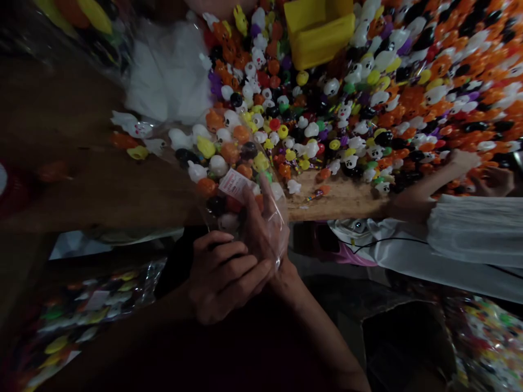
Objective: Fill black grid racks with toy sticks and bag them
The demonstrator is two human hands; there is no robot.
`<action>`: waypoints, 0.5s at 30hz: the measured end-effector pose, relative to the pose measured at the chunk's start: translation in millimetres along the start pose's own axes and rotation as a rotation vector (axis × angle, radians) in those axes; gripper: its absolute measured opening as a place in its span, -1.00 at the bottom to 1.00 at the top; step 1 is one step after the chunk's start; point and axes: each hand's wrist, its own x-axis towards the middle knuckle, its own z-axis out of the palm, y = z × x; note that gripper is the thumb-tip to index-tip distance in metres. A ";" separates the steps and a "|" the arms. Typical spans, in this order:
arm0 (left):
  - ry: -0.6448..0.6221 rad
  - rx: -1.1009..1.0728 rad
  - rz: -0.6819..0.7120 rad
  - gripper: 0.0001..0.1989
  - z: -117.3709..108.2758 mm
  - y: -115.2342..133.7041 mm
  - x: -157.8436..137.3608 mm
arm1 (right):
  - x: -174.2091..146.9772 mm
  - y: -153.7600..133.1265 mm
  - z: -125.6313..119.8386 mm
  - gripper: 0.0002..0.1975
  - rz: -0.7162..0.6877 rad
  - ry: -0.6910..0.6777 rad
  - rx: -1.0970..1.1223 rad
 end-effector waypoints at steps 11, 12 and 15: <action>-0.008 -0.018 0.014 -0.83 -2.8 2.3 -3.9 | -28.9 28.2 -18.2 -0.39 -0.562 0.012 -0.354; -0.004 -0.004 0.017 -0.83 -3.4 1.5 -5.9 | -39.7 36.5 -21.7 -0.42 -0.608 0.000 -0.348; -0.005 0.014 0.039 -0.85 1.7 -0.1 -14.9 | -74.5 59.2 -38.9 -0.64 -0.656 0.051 -0.331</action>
